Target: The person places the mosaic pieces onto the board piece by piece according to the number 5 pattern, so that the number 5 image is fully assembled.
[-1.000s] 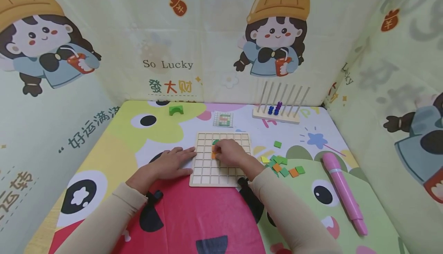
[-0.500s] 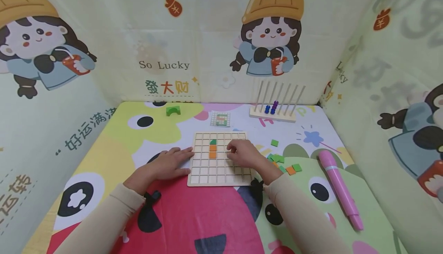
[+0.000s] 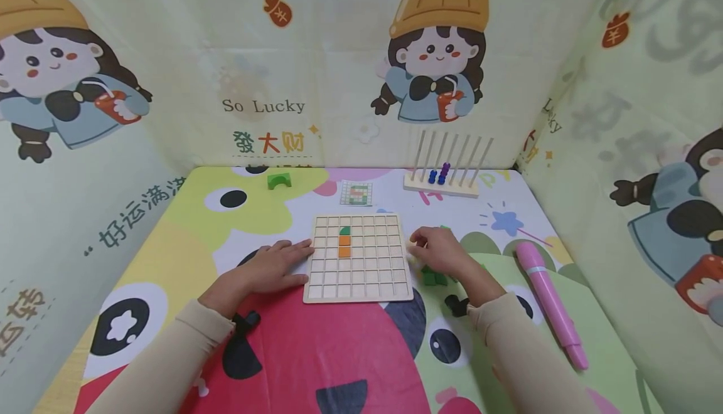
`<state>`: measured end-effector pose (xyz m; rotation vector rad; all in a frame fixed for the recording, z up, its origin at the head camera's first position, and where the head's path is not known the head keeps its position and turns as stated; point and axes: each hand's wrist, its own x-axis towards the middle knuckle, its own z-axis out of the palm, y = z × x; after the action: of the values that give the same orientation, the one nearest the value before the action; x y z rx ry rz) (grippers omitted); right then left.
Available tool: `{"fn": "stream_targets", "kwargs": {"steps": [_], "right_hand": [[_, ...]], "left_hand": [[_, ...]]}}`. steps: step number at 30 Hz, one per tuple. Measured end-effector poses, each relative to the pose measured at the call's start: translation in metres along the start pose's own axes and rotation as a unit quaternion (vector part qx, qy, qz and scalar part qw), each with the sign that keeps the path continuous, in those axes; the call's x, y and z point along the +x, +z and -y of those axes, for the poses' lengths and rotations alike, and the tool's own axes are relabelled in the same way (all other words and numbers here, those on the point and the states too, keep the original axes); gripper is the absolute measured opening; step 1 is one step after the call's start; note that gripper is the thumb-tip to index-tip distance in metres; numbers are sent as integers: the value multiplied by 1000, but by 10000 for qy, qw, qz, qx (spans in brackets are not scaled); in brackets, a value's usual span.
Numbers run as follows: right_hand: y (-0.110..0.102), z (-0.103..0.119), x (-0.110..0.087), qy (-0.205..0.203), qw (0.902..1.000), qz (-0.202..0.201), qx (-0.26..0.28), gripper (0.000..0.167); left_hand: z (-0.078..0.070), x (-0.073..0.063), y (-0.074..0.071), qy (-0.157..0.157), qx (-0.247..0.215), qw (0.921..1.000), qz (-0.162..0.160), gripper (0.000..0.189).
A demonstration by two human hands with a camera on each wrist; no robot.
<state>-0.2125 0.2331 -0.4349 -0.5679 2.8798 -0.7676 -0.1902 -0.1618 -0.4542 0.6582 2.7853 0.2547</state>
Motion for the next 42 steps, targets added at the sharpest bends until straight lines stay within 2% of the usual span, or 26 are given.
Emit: {"fn": "stream_targets", "kwargs": {"steps": [7,16,22,34,42], "right_hand": [[-7,-21,-18,371,9993,71,22,27],[-12,-41,-40,532,9985,-77,-34,16],[-8,-45,-44,607,9981,-139,-14,22],[-3,-46,-44,1160,9926,-77,-341,26],[-2,-45,-45,1156,9924,-231,-354,28]], "left_hand": [[2,0,2,15,6,10000,-28,78],[2,1,3,27,0,10000,-40,78],[3,0,2,11,9,10000,-31,78],[1,0,1,30,17,10000,-66,77],[1,0,2,43,-3,10000,-47,77]]}}
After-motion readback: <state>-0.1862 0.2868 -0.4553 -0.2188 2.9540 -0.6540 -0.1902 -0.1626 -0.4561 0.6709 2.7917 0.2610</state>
